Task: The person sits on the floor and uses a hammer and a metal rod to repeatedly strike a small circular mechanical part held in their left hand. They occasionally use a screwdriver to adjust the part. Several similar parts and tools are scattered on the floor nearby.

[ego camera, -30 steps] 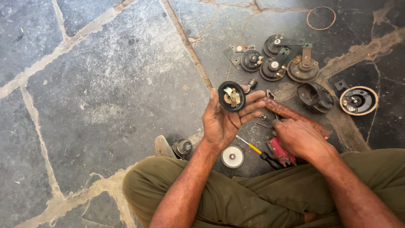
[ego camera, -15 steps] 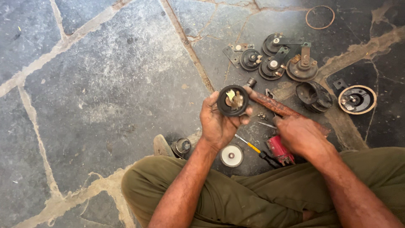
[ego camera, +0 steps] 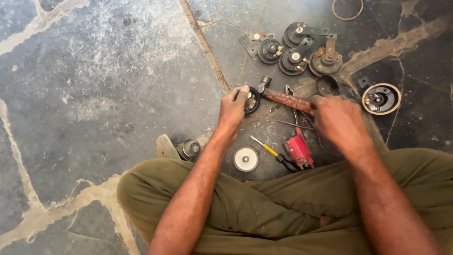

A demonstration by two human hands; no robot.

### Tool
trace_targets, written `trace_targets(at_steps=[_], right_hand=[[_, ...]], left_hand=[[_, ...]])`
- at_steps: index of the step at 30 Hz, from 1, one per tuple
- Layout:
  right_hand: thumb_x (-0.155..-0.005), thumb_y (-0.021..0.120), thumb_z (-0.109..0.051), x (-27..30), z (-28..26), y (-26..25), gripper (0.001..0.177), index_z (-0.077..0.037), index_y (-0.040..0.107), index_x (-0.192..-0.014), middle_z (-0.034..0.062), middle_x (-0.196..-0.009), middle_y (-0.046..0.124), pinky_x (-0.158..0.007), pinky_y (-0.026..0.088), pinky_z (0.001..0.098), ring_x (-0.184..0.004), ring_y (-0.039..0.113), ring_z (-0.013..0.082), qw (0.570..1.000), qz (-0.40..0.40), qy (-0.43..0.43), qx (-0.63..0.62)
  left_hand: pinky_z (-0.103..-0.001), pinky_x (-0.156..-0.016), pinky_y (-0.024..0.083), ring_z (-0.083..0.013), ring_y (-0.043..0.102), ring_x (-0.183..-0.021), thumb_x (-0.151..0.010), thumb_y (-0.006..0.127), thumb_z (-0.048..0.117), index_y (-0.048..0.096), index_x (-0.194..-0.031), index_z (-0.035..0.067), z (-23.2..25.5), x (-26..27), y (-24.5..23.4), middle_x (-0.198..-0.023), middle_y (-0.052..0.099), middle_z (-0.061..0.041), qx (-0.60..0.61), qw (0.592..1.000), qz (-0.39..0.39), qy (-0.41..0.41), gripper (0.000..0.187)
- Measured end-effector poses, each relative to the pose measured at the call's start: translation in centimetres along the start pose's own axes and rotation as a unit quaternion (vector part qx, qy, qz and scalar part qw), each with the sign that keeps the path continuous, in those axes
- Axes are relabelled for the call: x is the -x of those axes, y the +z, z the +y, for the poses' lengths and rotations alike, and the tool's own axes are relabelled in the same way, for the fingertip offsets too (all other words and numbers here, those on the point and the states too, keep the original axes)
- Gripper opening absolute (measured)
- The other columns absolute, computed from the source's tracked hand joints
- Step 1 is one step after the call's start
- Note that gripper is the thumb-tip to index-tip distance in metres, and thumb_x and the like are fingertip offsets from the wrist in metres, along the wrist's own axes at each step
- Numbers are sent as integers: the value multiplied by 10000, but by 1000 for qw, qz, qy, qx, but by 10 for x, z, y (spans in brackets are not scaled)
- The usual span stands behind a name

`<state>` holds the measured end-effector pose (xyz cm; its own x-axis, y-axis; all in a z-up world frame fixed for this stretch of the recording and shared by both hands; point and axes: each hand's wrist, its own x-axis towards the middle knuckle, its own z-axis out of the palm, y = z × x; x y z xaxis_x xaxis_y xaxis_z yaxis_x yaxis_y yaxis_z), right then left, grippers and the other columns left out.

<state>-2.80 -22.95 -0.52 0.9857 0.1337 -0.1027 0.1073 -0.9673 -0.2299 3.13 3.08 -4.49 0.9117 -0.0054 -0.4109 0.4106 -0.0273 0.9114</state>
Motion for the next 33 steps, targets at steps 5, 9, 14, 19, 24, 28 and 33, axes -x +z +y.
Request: trace_targets(at_steps=[5,9,14,19,24,28,33], right_hand=[[-888,710,-251,-2,-8,10,189,-131,759,-1026,197,-865,719,-679,551,541,-763,706,422,997,-31,15,-70],[-893,678,-200,1,-25,49,149,-58,684,-937,188,-849,708,-644,568,493,-764,728,364,995,-18,-79,56],[-826,669,-98,4,-17,71,317,-10,642,-1129,179,-826,727,-609,568,487,-752,738,350,993,-37,-86,67],[-850,712,-227,2,-9,62,274,-17,644,-1012,223,-871,739,-690,570,522,-818,736,388,993,-89,-63,47],[-823,739,-243,4,-24,23,316,-18,661,-1031,263,-952,717,-743,556,553,-874,705,440,995,-91,-34,10],[-824,742,-146,14,-40,-17,244,-32,691,-1033,227,-1000,717,-742,541,546,-877,690,441,991,6,-51,-122],[-876,747,-27,14,-50,-36,203,-9,679,-1066,181,-978,705,-752,552,446,-865,709,360,946,122,-111,-279]], left_hand=[[-262,-746,510,-72,610,-821,-998,626,313,762,-1095,6,-1,-10,-11,-899,727,6,-49,994,81,55,350],[-301,-755,515,-136,645,-820,-1001,627,289,767,-1140,18,-8,-15,-18,-910,742,-44,-36,997,71,-2,335],[-334,-872,547,-205,734,-952,-969,608,183,750,-1175,68,-32,-11,-8,-1023,779,-101,-211,976,-14,59,275],[-357,-915,565,-234,764,-1000,-906,651,147,735,-1173,68,-39,-2,2,-1065,791,-142,-248,963,-65,88,290],[-417,-955,541,-328,726,-1071,-884,677,142,744,-1178,71,-19,12,-3,-1114,762,-183,-332,930,-46,147,310],[-439,-949,546,-351,724,-1073,-907,669,170,712,-1212,77,5,25,0,-1111,751,-192,-373,919,-53,120,322],[-446,-894,559,-375,715,-1053,-884,724,139,709,-1182,66,39,40,5,-1144,739,-185,-371,884,-43,280,307]])
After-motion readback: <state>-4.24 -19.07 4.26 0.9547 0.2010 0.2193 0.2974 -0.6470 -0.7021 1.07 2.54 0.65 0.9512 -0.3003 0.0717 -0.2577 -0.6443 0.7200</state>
